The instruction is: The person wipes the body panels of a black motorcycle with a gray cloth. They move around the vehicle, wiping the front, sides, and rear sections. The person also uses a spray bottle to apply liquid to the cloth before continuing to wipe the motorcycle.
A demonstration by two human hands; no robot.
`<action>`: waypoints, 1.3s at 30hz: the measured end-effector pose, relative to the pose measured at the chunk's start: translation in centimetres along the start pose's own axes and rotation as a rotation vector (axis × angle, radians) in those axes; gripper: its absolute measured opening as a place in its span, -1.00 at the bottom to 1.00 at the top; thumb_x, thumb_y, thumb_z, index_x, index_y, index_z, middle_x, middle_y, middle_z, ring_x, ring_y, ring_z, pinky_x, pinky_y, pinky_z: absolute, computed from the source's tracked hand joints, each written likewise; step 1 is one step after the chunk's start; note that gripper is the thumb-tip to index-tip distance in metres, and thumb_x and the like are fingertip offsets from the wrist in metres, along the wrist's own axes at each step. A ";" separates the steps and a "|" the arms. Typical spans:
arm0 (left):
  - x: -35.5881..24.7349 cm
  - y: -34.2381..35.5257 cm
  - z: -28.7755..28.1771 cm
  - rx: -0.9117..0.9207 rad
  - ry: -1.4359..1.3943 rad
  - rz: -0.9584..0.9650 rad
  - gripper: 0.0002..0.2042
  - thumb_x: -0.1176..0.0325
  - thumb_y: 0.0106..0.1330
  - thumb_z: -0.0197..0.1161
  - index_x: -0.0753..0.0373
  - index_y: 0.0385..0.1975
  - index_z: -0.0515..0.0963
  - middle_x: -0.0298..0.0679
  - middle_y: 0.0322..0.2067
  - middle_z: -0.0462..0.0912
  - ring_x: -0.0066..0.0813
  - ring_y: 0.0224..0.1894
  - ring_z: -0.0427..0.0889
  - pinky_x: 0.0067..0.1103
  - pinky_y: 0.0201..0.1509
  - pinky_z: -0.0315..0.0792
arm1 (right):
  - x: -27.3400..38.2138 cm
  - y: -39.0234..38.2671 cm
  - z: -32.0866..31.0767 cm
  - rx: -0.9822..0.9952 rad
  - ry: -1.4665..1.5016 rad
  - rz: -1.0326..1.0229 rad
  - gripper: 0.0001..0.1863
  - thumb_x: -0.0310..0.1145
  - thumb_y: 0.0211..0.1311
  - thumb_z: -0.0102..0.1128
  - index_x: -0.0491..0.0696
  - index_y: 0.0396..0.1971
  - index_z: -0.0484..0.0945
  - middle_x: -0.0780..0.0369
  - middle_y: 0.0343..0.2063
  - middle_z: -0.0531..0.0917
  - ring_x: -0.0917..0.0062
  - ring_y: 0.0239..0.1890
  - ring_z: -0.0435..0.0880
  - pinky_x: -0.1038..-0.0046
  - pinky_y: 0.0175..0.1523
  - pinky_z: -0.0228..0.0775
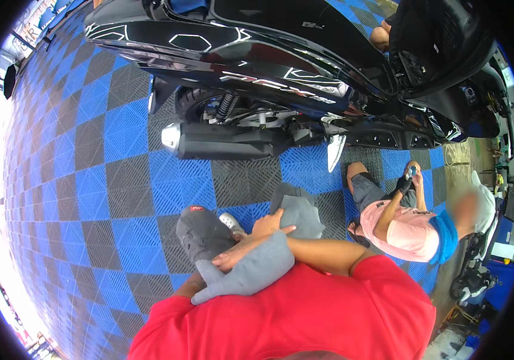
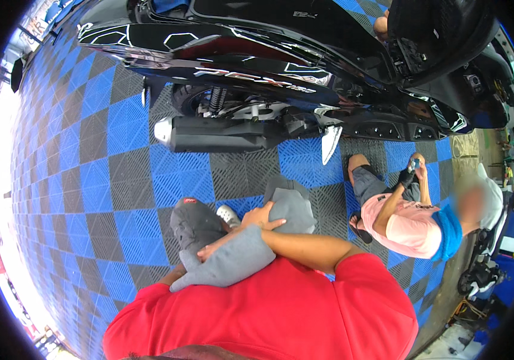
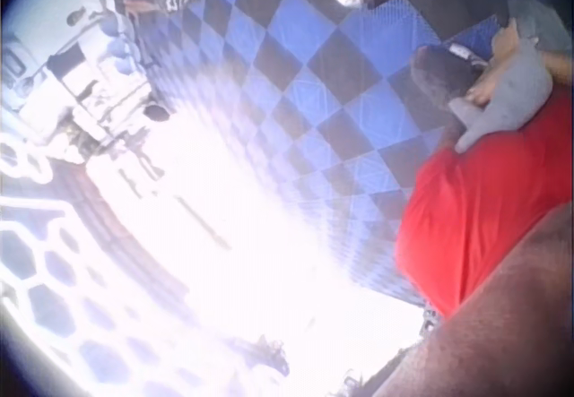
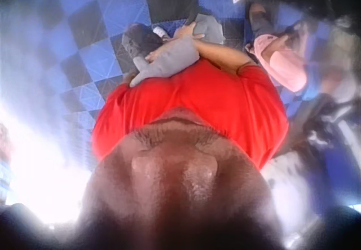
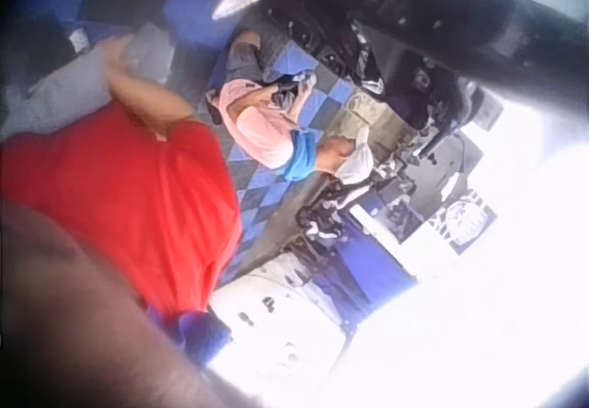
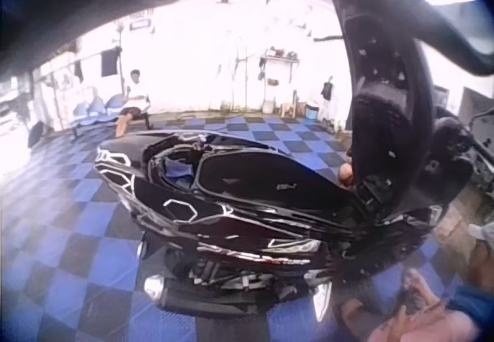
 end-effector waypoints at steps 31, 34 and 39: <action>-4.3 -25.6 -10.1 -0.538 -0.770 -0.022 -0.60 0.21 0.38 0.23 0.32 0.11 0.51 -0.11 -0.26 0.70 -0.47 -0.21 0.64 -0.51 -0.11 0.50 | 14.2 -20.9 -12.9 -1.135 0.801 0.056 -0.50 -0.44 -0.01 0.45 -0.25 -0.03 0.55 0.16 -0.14 0.67 0.39 -0.09 0.67 0.36 0.07 0.50; -2.1 -25.2 -10.6 -0.554 -0.834 -0.034 -0.60 0.19 0.37 0.24 0.32 0.09 0.53 -0.14 -0.22 0.69 -0.46 -0.17 0.62 -0.53 -0.04 0.48 | 10.8 -25.4 -14.8 -1.320 0.849 0.097 -0.61 -0.38 0.00 0.39 -0.14 -0.12 0.58 0.23 -0.22 0.66 0.49 -0.21 0.65 0.42 -0.08 0.49; 7.2 -27.2 -14.9 -0.810 -0.872 -0.174 -0.66 0.15 0.36 0.24 0.31 -0.07 0.63 -0.26 -0.18 0.68 -0.50 -0.12 0.56 -0.56 0.06 0.40 | 16.2 -33.0 -21.4 -1.698 0.210 -0.060 -0.68 -0.45 -0.02 0.31 -0.18 -0.20 0.59 0.25 -0.29 0.65 0.50 -0.23 0.60 0.45 -0.09 0.44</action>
Point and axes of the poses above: each hand's wrist, its own y-axis towards the middle knuckle, its own z-axis out of the palm, x = y × z, the point moved 9 cm from there along y, towards the middle knuckle
